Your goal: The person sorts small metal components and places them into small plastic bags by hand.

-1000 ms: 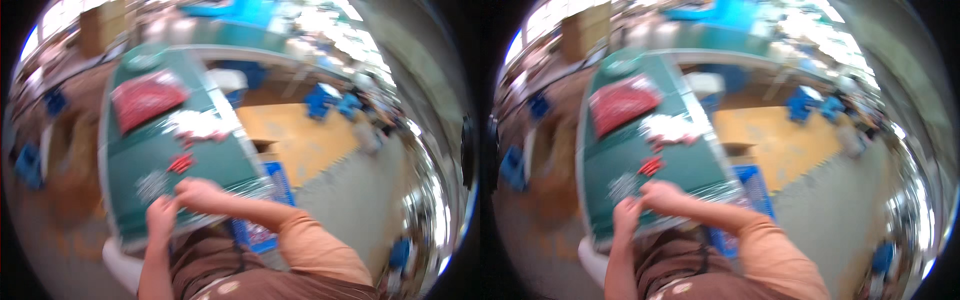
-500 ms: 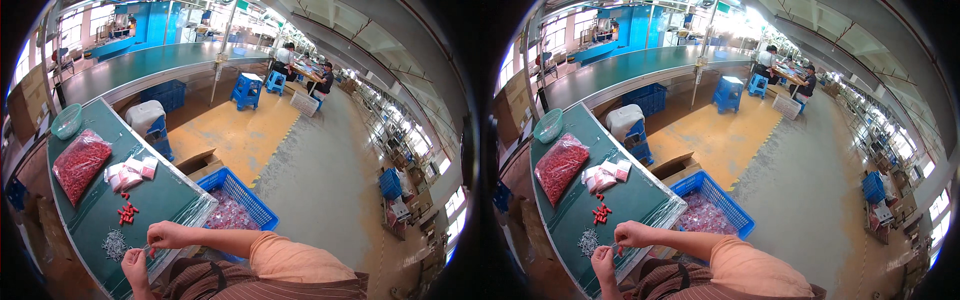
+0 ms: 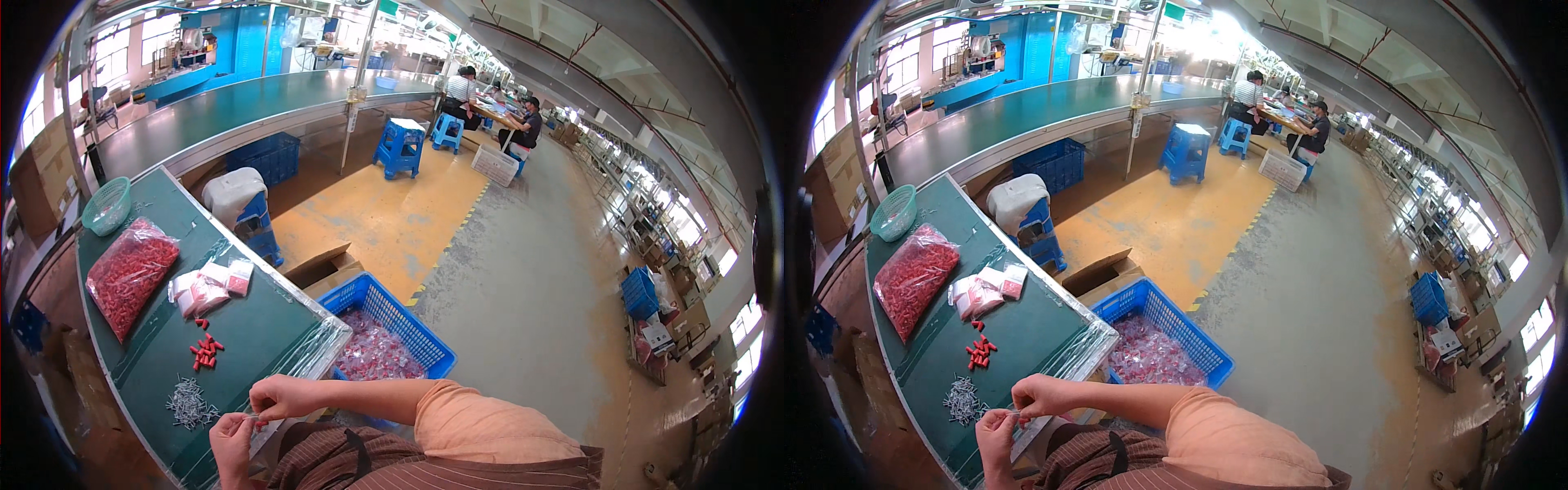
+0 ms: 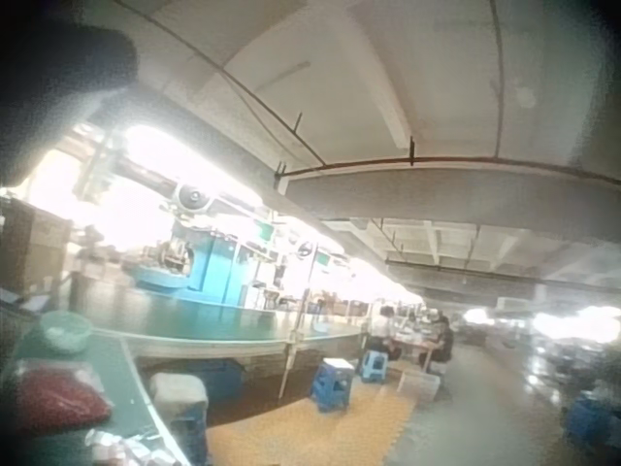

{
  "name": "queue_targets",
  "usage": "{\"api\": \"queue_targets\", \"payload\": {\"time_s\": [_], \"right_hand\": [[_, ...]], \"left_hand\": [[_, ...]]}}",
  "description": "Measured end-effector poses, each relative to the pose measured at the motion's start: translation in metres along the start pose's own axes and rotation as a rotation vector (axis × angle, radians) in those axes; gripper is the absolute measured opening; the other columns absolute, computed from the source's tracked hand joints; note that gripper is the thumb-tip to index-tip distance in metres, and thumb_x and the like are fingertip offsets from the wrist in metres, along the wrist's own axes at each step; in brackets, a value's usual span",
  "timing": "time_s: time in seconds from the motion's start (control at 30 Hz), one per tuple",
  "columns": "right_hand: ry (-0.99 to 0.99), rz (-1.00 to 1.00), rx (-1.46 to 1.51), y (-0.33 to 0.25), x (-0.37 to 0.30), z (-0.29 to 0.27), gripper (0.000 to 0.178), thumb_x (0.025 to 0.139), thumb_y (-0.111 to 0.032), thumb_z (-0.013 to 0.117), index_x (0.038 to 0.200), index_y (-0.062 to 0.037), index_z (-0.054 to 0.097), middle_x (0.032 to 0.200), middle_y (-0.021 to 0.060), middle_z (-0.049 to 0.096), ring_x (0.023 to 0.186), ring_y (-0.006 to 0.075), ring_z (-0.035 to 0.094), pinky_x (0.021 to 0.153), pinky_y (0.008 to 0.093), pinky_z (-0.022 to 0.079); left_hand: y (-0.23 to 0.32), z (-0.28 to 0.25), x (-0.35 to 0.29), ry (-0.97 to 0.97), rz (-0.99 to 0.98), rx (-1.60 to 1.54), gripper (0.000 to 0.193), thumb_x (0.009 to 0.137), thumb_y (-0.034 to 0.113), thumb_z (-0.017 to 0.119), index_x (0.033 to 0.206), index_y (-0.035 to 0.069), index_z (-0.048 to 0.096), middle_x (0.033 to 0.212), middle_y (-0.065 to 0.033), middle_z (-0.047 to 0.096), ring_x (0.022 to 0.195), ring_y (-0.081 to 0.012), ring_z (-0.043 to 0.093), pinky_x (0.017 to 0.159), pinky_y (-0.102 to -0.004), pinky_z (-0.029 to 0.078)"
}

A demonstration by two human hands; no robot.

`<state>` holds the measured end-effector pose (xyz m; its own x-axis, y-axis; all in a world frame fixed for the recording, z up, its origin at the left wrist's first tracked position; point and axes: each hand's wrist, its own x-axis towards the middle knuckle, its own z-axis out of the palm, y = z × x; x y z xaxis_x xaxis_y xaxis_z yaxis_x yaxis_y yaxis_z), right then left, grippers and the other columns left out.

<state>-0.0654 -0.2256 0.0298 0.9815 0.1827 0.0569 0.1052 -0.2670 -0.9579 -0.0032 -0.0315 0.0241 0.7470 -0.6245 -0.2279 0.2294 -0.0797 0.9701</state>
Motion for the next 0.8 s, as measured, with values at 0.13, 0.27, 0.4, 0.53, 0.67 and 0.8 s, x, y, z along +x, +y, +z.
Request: {"api": "queue_targets", "payload": {"time_s": [0.13, 0.27, 0.4, 0.53, 0.67, 0.8], "right_hand": [[-0.022, 0.002, -0.004, 0.000, -0.003, -0.002, 0.015, 0.077, -0.006, 0.069, 0.081, 0.0027, 0.057, 0.073, 0.0100, 0.058, 0.065, 0.0157, 0.056, 0.058, 0.0282, 0.046], [0.071, 0.043, 0.054, -0.001, -0.009, -0.007, 0.014, 0.080, -0.007, 0.068, 0.084, 0.0018, 0.059, 0.077, 0.0082, 0.062, 0.067, 0.0126, 0.057, 0.061, 0.0263, 0.047], [0.153, 0.071, 0.113, -0.002, -0.013, -0.005, 0.013, 0.080, -0.007, 0.067, 0.084, 0.0031, 0.060, 0.074, 0.0090, 0.063, 0.069, 0.0140, 0.058, 0.064, 0.0285, 0.048], [0.172, 0.074, 0.119, 0.005, -0.013, 0.003, 0.014, 0.084, -0.011, 0.065, 0.087, 0.0016, 0.059, 0.077, 0.0063, 0.061, 0.071, 0.0119, 0.056, 0.064, 0.0268, 0.047], [0.148, 0.079, 0.122, 0.008, -0.014, 0.007, 0.013, 0.086, -0.011, 0.063, 0.087, 0.0000, 0.058, 0.075, 0.0032, 0.058, 0.069, 0.0104, 0.052, 0.063, 0.0253, 0.045], [0.154, 0.073, 0.121, 0.013, -0.011, 0.011, 0.011, 0.086, -0.010, 0.062, 0.086, 0.0001, 0.057, 0.074, 0.0024, 0.057, 0.069, 0.0096, 0.052, 0.063, 0.0243, 0.045]], "left_hand": [[0.003, 0.001, -0.007, 0.005, -0.062, 0.029, 0.002, 0.084, -0.004, 0.060, 0.084, -0.006, 0.061, 0.073, -0.0078, 0.064, 0.067, -0.0132, 0.062, 0.064, -0.0232, 0.050], [-0.004, -0.005, -0.007, 0.063, -0.068, 0.117, 0.004, 0.083, 0.001, 0.063, 0.083, -0.003, 0.062, 0.069, -0.0044, 0.063, 0.056, -0.0073, 0.054, 0.052, -0.0186, 0.041], [-0.009, -0.003, -0.008, 0.109, -0.079, 0.037, 0.005, 0.083, 0.004, 0.064, 0.083, 0.000, 0.062, 0.067, -0.0021, 0.062, 0.049, -0.0036, 0.047, 0.044, -0.0168, 0.032], [-0.018, 0.003, -0.006, 0.148, -0.020, -0.006, 0.006, 0.084, 0.006, 0.064, 0.083, 0.003, 0.060, 0.063, 0.0004, 0.058, 0.044, -0.0024, 0.042, 0.039, -0.0173, 0.029], [-0.017, 0.009, -0.007, 0.156, 0.002, -0.052, 0.006, 0.085, 0.007, 0.063, 0.083, 0.004, 0.058, 0.061, 0.0017, 0.056, 0.042, -0.0022, 0.039, 0.037, -0.0174, 0.028], [-0.023, 0.007, -0.006, 0.173, 0.021, -0.072, 0.006, 0.086, 0.006, 0.062, 0.084, 0.005, 0.057, 0.061, 0.0023, 0.055, 0.042, -0.0019, 0.039, 0.036, -0.0171, 0.027]]}}
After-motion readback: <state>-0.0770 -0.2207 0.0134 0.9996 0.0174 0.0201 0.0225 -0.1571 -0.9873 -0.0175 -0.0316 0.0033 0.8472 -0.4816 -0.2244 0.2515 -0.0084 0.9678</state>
